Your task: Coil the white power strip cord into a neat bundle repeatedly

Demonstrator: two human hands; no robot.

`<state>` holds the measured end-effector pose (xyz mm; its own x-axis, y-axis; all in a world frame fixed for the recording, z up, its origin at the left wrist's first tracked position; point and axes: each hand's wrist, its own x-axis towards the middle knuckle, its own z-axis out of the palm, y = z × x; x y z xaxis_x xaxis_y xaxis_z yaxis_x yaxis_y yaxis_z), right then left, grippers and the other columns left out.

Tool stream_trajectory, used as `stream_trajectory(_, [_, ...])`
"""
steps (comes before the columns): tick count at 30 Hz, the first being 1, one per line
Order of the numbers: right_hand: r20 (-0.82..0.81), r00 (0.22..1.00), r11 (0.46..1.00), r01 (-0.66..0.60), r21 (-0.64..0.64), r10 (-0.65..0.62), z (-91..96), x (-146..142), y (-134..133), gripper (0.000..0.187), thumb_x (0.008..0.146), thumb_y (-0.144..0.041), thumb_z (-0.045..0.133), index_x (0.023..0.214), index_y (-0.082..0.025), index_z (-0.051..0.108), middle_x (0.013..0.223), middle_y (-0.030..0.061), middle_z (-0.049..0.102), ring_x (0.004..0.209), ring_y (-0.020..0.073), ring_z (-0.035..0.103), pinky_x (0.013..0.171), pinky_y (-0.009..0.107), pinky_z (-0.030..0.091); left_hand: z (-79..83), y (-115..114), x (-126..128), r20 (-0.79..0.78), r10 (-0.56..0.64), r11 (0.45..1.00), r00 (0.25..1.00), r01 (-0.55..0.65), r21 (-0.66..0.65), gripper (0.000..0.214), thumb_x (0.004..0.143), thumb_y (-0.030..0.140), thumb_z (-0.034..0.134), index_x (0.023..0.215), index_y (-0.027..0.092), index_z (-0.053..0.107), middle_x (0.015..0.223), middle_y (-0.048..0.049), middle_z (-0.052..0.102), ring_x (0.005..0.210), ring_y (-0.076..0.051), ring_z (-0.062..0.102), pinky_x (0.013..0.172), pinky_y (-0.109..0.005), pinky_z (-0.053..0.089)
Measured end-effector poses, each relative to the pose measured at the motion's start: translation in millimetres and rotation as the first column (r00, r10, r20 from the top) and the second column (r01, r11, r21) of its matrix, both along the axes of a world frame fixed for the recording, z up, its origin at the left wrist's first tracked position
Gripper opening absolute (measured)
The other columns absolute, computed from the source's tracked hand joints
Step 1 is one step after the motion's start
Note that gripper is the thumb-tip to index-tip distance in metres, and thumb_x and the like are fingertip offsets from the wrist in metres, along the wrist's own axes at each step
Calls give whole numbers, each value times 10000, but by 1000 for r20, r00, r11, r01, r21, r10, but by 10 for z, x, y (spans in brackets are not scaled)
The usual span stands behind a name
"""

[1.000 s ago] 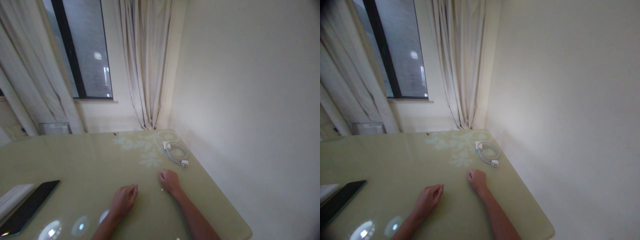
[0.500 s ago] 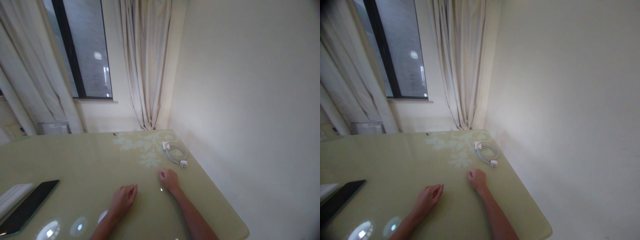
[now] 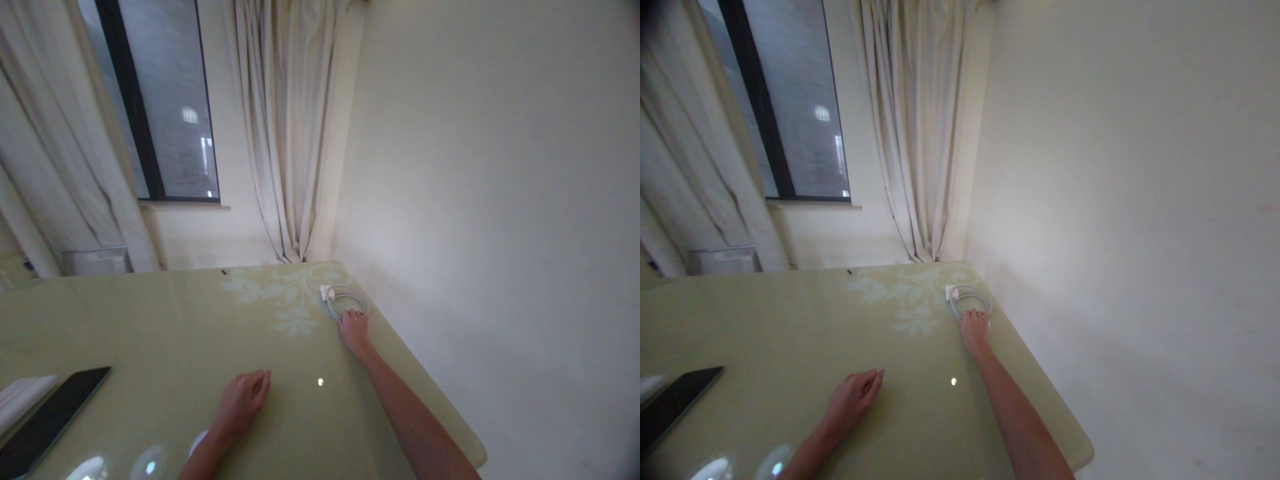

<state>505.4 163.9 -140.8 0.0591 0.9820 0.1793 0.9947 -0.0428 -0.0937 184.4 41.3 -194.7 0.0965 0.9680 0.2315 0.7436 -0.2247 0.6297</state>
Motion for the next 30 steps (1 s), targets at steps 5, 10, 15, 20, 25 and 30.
stream_trajectory(5, [-12, 986, 980, -166, -110, 166, -32, -179, -31, 324, 1016, -126, 474, 1200, -131, 740, 1256, 227, 753, 1199, 341, 702, 1012, 410, 496, -26, 18, -7, 46, 6, 1000, 999, -6, 4, 502, 949, 585, 386, 589, 236, 357, 532, 24, 361, 525, -142, 354, 609, -320, 217])
stream_trajectory(10, [-123, 941, 930, -332, -155, 315, -56, -472, -296, 262, 1054, -234, 490, 1178, -143, 703, 1164, 189, 771, 996, 298, 744, 856, 363, 522, -2, 34, 4, 130, 19, 1000, 991, -21, 12, 533, 948, 640, 427, 600, 235, 424, 551, 10, 453, 547, -160, 419, 600, -303, 286])
stream_trajectory(15, [-295, 842, 872, -487, -56, 451, 16, -843, -696, 211, 1062, -332, 566, 1150, -180, 682, 1070, 92, 780, 942, 219, 712, 792, 284, 468, 45, -11, 33, 368, -30, 997, 929, 56, -60, 559, 1011, 672, 444, 879, 212, 732, 913, -87, 766, 857, -250, 699, 770, -326, 527])
stream_trajectory(20, [-460, 648, 762, -639, 106, 608, 16, -1201, -975, 193, 1072, -356, 578, 1065, -199, 689, 962, 36, 759, 845, 173, 667, 738, 249, 447, -3, -37, 143, 778, 163, 958, 607, 90, -271, 669, 822, 773, 705, 1158, 201, 790, 1286, -152, 776, 1087, -313, 744, 954, -433, 600])
stream_trajectory(25, [-432, 598, 721, -658, 215, 675, -60, -1334, -1030, 269, 1092, -314, 484, 1170, -200, 715, 1073, 94, 761, 923, 226, 681, 835, 310, 517, 102, -52, 275, 937, 273, 952, 220, 80, -296, 609, 666, 602, 923, 1090, 195, 765, 1293, -153, 780, 1192, -316, 741, 1032, -424, 594])
stream_trajectory(30, [-546, 526, 756, -505, 415, 652, 3, -1266, -983, 364, 1120, -358, 399, 1187, -208, 724, 1101, 119, 763, 1047, 250, 697, 951, 367, 538, 239, -51, 204, 909, 414, 910, 57, -7, -414, 354, 844, 438, 821, 1092, 217, 698, 1176, -127, 809, 1032, -252, 793, 917, -403, 636])
